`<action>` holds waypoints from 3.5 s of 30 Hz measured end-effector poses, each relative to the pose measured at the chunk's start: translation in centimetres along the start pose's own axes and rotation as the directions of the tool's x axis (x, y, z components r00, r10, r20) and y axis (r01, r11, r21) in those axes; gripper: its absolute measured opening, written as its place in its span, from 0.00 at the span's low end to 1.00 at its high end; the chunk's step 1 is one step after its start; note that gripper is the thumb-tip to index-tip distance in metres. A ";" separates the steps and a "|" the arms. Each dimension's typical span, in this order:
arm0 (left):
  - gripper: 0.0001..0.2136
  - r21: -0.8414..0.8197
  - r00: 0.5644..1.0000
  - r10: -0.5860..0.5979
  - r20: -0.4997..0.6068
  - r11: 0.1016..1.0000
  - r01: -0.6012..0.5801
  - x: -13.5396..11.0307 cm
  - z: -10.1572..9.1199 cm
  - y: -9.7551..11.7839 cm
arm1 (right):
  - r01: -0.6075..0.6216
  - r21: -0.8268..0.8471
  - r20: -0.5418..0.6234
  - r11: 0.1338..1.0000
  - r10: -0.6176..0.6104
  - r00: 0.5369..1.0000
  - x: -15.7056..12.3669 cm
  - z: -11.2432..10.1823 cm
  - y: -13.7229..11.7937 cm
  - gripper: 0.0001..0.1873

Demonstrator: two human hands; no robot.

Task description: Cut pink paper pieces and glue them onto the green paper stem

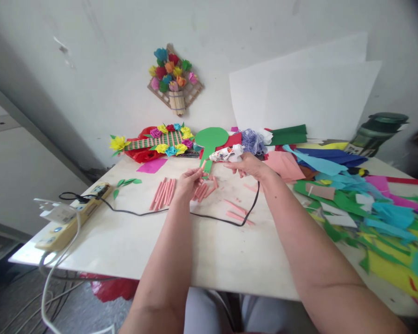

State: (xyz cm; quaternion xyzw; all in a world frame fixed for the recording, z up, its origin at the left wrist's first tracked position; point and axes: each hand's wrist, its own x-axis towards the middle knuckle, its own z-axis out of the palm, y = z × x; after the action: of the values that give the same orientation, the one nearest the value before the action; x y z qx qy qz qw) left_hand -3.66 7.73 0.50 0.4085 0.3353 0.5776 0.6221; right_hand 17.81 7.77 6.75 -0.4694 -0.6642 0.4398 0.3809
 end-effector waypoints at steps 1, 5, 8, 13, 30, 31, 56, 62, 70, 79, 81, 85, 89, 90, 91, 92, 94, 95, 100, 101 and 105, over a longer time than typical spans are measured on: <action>0.07 0.006 1.000 0.001 0.007 1.000 -0.001 0.0 0.0 0.0 | -0.003 -0.013 -0.002 1.000 0.003 1.000 -0.1 0.0 -0.1 0.18; 0.08 0.031 1.000 0.008 0.025 0.999 -0.009 0.0 0.1 0.0 | 0.005 -0.058 -0.002 0.998 -0.006 1.000 0.0 -0.2 0.0 0.17; 0.09 0.033 1.000 0.014 0.027 0.999 -0.015 0.0 0.0 0.0 | -0.012 -0.096 -0.006 0.995 0.011 1.000 0.2 -0.4 0.3 0.17; 0.09 0.017 0.999 0.016 0.030 1.000 -0.017 0.1 -0.1 -0.1 | -0.034 -0.119 -0.026 0.992 0.032 0.999 0.3 -0.8 0.5 0.18; 0.07 -0.045 1.000 -0.009 0.024 0.999 0.010 0.1 -0.1 0.0 | -0.002 -0.121 -0.038 0.993 -0.003 0.999 0.3 -0.2 0.4 0.17; 0.07 -0.039 1.000 -0.002 0.025 0.999 0.003 0.1 0.0 0.0 | 0.000 -0.123 -0.037 0.992 -0.004 0.999 0.3 -0.2 0.4 0.17; 0.12 0.028 0.999 0.022 -0.028 0.999 -0.021 -0.1 0.1 0.1 | -0.052 -0.127 -0.089 0.991 0.040 0.995 0.0 0.2 -0.2 0.15; 0.12 0.042 0.999 0.019 -0.035 0.999 -0.017 -0.1 0.0 0.1 | -0.031 -0.121 -0.091 0.992 0.020 0.996 0.2 -0.1 0.3 0.16; 0.12 0.067 0.998 0.047 -0.042 0.997 -0.044 0.1 -0.2 -0.3 | -0.022 -0.133 -0.092 0.991 0.009 0.996 0.2 0.3 0.2 0.15; 0.13 0.109 0.997 0.058 -0.058 0.993 -0.051 0.2 -0.3 -0.3 | -0.008 -0.175 -0.056 0.984 -0.002 0.998 0.0 0.4 -0.1 0.13; 0.14 0.118 0.996 0.065 -0.057 0.991 -0.058 0.2 -0.3 -0.3 | -0.014 -0.178 -0.052 0.984 0.005 0.999 0.0 0.5 -0.1 0.13; 0.15 0.136 0.995 0.072 -0.067 0.989 -0.062 0.2 -0.3 -0.3 | -0.023 -0.199 -0.041 0.980 0.015 0.999 0.1 0.4 0.0 0.14; 0.15 0.145 0.994 0.076 -0.074 0.987 -0.065 0.1 -0.2 -0.2 | -0.011 -0.216 -0.031 0.976 0.004 0.999 0.1 0.4 0.1 0.13; 0.15 0.148 0.994 0.078 -0.075 0.987 -0.066 0.1 -0.2 -0.2 | -0.010 -0.219 -0.030 0.976 0.004 1.000 0.1 0.4 0.1 0.13; 0.15 0.151 0.994 0.080 -0.076 0.986 -0.067 0.1 -0.2 -0.2 | -0.013 -0.222 -0.033 0.975 0.005 0.999 0.1 0.4 0.0 0.13; 0.15 0.151 0.994 0.081 -0.078 0.986 -0.069 0.1 -0.2 -0.2 | -0.017 -0.224 -0.040 0.975 0.008 0.999 0.0 0.4 -0.1 0.13; 0.15 0.149 0.993 0.084 -0.081 0.986 -0.071 0.1 -0.3 -0.3 | -0.030 -0.225 -0.061 0.974 0.017 0.998 0.0 0.5 -0.2 0.13; 0.15 0.148 0.993 0.084 -0.081 0.986 -0.072 0.2 -0.3 -0.3 | -0.035 -0.224 -0.072 0.974 0.019 0.997 0.0 0.4 -0.2 0.13; 0.15 0.154 0.994 0.082 -0.069 0.985 -0.071 0.2 -0.3 -0.3 | -0.045 -0.210 -0.096 0.977 0.025 0.995 0.2 0.3 0.0 0.13; 0.15 0.153 0.994 0.081 -0.067 0.986 -0.070 0.2 -0.3 -0.3 | -0.043 -0.204 -0.097 0.978 0.023 0.995 0.3 0.2 0.1 0.13; 0.15 0.129 0.995 0.072 -0.072 0.990 -0.062 0.2 -0.3 -0.3 | -0.030 -0.189 -0.072 0.982 0.017 0.997 0.2 0.3 0.0 0.14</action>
State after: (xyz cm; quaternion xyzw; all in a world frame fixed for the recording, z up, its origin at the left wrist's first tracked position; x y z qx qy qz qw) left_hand -3.75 7.95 0.14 0.4359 0.3809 0.5909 0.5619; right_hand 17.53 7.89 6.66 -0.5264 -0.6838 0.3622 0.3522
